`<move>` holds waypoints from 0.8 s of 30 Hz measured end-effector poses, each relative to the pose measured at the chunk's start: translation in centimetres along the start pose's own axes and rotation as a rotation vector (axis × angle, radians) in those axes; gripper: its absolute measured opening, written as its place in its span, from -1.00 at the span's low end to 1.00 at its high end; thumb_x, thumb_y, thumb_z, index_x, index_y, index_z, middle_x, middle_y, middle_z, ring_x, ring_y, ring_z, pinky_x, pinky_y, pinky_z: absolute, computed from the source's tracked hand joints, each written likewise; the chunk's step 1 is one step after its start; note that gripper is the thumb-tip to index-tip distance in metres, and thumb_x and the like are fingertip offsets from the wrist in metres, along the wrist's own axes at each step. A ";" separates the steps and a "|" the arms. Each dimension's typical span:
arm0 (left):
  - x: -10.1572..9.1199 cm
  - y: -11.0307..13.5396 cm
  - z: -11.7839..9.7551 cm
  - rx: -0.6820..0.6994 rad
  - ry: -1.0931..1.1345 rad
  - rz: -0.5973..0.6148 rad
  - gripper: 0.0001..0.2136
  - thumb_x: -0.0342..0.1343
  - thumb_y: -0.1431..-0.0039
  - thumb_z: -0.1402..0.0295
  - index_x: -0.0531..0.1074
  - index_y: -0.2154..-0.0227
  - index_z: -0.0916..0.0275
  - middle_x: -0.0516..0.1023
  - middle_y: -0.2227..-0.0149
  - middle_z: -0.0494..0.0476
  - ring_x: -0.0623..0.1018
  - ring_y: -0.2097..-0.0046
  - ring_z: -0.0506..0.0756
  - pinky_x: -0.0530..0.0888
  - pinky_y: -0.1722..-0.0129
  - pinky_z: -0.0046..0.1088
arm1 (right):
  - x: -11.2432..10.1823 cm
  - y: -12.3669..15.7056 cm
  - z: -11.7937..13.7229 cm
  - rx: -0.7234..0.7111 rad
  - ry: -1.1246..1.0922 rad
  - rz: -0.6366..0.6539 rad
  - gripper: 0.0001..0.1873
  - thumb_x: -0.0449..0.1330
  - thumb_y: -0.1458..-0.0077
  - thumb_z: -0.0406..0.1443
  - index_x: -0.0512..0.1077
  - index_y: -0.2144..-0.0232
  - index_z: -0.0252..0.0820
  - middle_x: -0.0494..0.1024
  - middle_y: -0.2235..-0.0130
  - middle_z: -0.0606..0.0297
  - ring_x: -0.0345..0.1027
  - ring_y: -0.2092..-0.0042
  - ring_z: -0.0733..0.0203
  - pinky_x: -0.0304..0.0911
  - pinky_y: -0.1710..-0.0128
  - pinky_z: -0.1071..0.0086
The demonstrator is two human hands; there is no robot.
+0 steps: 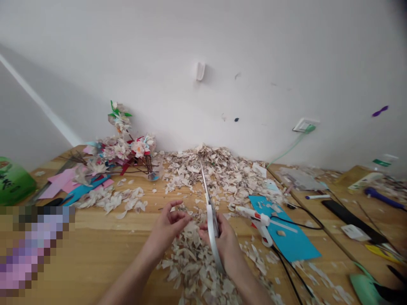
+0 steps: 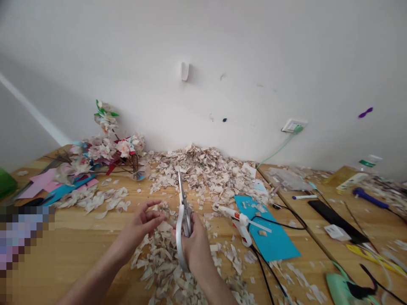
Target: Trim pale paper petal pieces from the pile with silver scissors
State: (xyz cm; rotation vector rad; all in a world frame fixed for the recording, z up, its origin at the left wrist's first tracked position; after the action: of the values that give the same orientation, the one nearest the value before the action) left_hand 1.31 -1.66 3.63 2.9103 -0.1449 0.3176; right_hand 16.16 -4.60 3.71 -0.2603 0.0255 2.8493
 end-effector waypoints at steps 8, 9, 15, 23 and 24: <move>0.7 1.2 2.0 -0.009 0.182 -0.091 -0.48 0.25 0.25 0.32 0.21 0.16 0.23 0.44 0.55 -0.09 0.41 0.52 -0.06 0.31 0.51 -0.56 | 0.3 -0.5 -0.1 0.028 -0.077 -0.052 -0.73 0.25 0.33 -0.29 0.23 0.50 -0.11 0.52 0.54 0.35 0.43 0.47 0.14 0.34 0.42 0.31; 0.7 1.3 2.0 0.015 0.191 -0.092 -0.47 0.25 0.23 0.33 0.19 0.14 0.22 0.45 0.55 -0.09 0.42 0.51 -0.05 0.32 0.48 -0.55 | 0.3 -0.5 -0.1 0.032 -0.082 -0.052 -0.73 0.25 0.33 -0.29 0.23 0.50 -0.11 0.52 0.54 0.35 0.43 0.46 0.14 0.33 0.43 0.31; 0.8 1.0 1.4 0.098 0.219 -0.181 -0.42 0.29 0.34 0.38 0.16 0.19 0.21 0.50 0.56 -0.08 0.46 0.54 -0.03 0.33 0.45 -0.53 | 0.5 -0.6 -1.1 0.057 -0.100 -0.032 -0.66 0.29 0.36 -0.28 0.25 0.46 -0.12 0.50 0.55 0.39 0.41 0.48 0.14 0.32 0.44 0.29; 0.9 1.2 1.3 0.087 0.235 -0.129 -0.44 0.28 0.29 0.38 0.12 0.19 0.22 0.49 0.56 -0.05 0.47 0.49 -0.01 0.35 0.40 -0.48 | 1.0 -0.9 -2.2 0.048 -0.147 -0.017 -0.66 0.28 0.31 -0.24 0.22 0.45 -0.10 0.41 0.58 0.49 0.36 0.50 0.23 0.30 0.43 0.35; 0.8 1.2 1.3 0.086 0.230 -0.121 -0.44 0.27 0.27 0.38 0.11 0.18 0.21 0.49 0.55 -0.05 0.48 0.47 0.00 0.35 0.39 -0.46 | 1.0 -0.8 -2.2 0.046 -0.148 -0.015 -0.66 0.28 0.33 -0.25 0.22 0.46 -0.10 0.41 0.58 0.49 0.37 0.50 0.22 0.30 0.43 0.36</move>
State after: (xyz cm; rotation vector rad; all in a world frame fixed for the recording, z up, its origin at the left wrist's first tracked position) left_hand 2.22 -3.16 2.77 2.9214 0.0822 0.6480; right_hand 15.84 -3.62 1.38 -0.0391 0.0594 2.8412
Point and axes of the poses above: each hand's wrist, its own y-axis away from the middle knuckle, its own x-axis out of the palm, z = x × y, the point moved 5 cm from there along -y, towards the middle knuckle
